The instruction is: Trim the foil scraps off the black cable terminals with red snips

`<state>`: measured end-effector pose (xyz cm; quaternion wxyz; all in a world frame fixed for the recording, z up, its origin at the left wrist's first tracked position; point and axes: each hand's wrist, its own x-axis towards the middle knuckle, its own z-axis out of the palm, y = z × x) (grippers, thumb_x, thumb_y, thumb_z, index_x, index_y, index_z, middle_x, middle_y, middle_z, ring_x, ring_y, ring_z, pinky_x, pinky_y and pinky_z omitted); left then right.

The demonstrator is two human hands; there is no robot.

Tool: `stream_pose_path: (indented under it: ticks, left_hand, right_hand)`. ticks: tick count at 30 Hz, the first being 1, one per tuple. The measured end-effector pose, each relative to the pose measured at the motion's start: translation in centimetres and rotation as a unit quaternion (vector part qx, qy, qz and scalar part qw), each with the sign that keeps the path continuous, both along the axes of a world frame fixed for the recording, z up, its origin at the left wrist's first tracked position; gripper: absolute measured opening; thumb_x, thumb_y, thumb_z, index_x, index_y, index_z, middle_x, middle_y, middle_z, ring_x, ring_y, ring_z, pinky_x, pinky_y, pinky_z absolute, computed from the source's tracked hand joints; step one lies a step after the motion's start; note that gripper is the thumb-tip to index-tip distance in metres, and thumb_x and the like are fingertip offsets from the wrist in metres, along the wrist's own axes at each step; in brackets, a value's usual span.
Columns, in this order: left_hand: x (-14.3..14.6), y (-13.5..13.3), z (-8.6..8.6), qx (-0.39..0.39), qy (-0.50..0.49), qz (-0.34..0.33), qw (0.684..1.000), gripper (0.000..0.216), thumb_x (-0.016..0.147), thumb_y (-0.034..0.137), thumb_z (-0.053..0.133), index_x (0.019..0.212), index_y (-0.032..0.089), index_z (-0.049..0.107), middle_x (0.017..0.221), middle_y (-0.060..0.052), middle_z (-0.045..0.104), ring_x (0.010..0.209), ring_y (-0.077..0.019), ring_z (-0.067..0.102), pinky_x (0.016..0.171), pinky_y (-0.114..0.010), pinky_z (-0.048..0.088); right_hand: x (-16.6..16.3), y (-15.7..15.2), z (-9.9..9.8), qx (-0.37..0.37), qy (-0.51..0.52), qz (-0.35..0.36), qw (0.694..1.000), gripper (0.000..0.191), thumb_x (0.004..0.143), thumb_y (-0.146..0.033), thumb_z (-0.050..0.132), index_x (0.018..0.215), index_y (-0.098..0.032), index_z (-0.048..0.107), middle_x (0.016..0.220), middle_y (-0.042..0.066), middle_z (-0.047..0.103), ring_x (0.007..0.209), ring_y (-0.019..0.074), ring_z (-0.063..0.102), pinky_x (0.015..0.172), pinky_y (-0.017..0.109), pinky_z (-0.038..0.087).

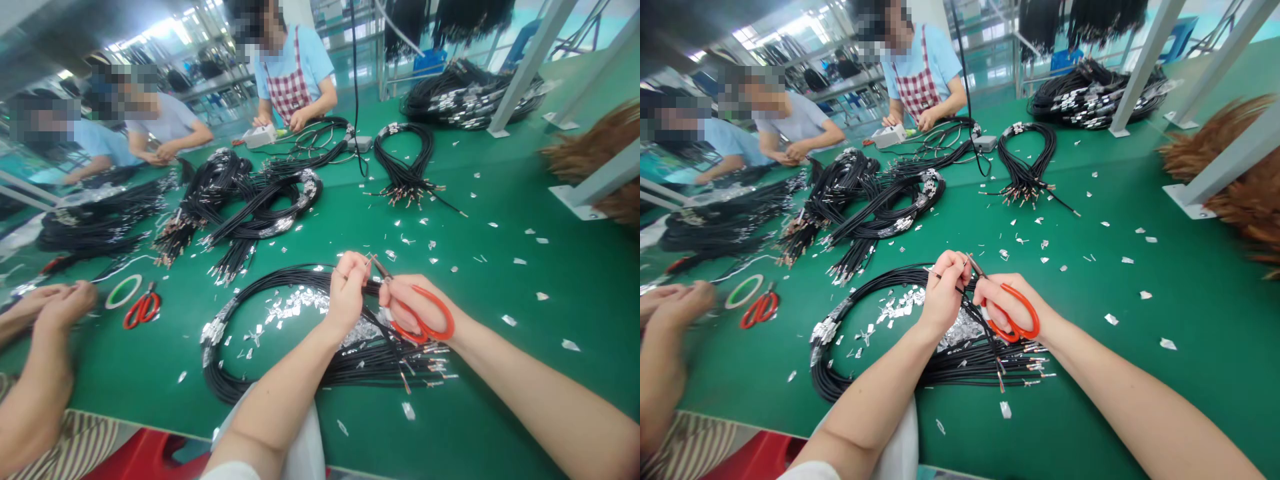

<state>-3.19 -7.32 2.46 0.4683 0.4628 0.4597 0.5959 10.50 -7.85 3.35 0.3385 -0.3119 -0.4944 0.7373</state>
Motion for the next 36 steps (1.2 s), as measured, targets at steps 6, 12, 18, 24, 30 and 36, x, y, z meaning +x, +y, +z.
stream_pose_path:
  ticks: [6,12,18,24,30,36]
  left_hand:
    - [0.4,0.1,0.6,-0.115,-0.133,-0.107,0.979,0.016,0.071,0.022,0.053,0.059,0.017,0.043,0.058,0.002,0.045,0.054,-0.0088,0.038,0.054,-0.024,0.030]
    - [0.3,0.1,0.5,-0.174,-0.174,-0.160,0.956,0.011,0.066,0.017,0.056,0.058,0.015,0.048,0.054,0.001,0.048,0.052,-0.0082,0.042,0.051,-0.023,0.029]
    - [-1.0,0.8,0.1,-0.278,-0.249,-0.316,0.872,0.015,0.066,0.017,0.057,0.058,0.016,0.044,0.049,0.003,0.040,0.042,-0.0045,0.031,0.043,-0.020,0.017]
    - [-0.8,0.8,-0.2,-0.262,-0.201,-0.299,0.896,0.018,0.068,0.023,0.063,0.063,0.015,0.048,0.060,0.000,0.050,0.053,-0.0079,0.045,0.050,-0.022,0.032]
    - [0.6,-0.1,-0.4,-0.133,0.002,-0.174,0.976,0.020,0.079,0.033,0.058,0.070,0.016,0.053,0.077,-0.001,0.057,0.072,-0.0110,0.050,0.070,-0.024,0.038]
    - [1.4,-0.8,-1.8,-0.097,0.123,-0.222,0.962,0.020,0.081,0.034,0.054,0.071,0.017,0.058,0.071,-0.001,0.059,0.071,-0.0156,0.052,0.068,-0.028,0.039]
  right_hand:
    - [0.8,1.5,-0.1,0.148,-0.074,-0.221,0.961,0.026,0.065,-0.028,0.074,0.081,-0.020,0.054,0.066,-0.003,0.061,0.058,0.0115,0.057,0.058,0.027,0.047]
    - [0.0,1.8,-0.9,0.202,-0.064,-0.214,0.954,0.022,0.069,-0.029,0.070,0.079,-0.021,0.052,0.077,0.000,0.060,0.070,0.0146,0.060,0.070,0.033,0.050]
    - [0.2,1.3,-0.9,0.333,-0.200,-0.208,0.898,0.011,0.076,-0.024,0.063,0.080,-0.022,0.053,0.076,0.001,0.060,0.069,0.0147,0.057,0.068,0.030,0.047]
    - [1.9,2.5,-0.6,0.355,-0.236,-0.147,0.893,0.011,0.075,-0.027,0.064,0.079,-0.022,0.055,0.071,0.000,0.060,0.064,0.0141,0.056,0.063,0.029,0.047]
    - [3.0,2.8,0.6,0.305,-0.197,-0.252,0.897,0.022,0.070,-0.026,0.068,0.088,-0.022,0.055,0.071,-0.002,0.056,0.065,0.0137,0.055,0.065,0.029,0.047]
    - [1.0,0.7,2.6,0.320,-0.197,-0.163,0.912,0.013,0.074,-0.014,0.059,0.084,-0.022,0.057,0.080,0.000,0.063,0.074,0.0147,0.060,0.071,0.029,0.048]
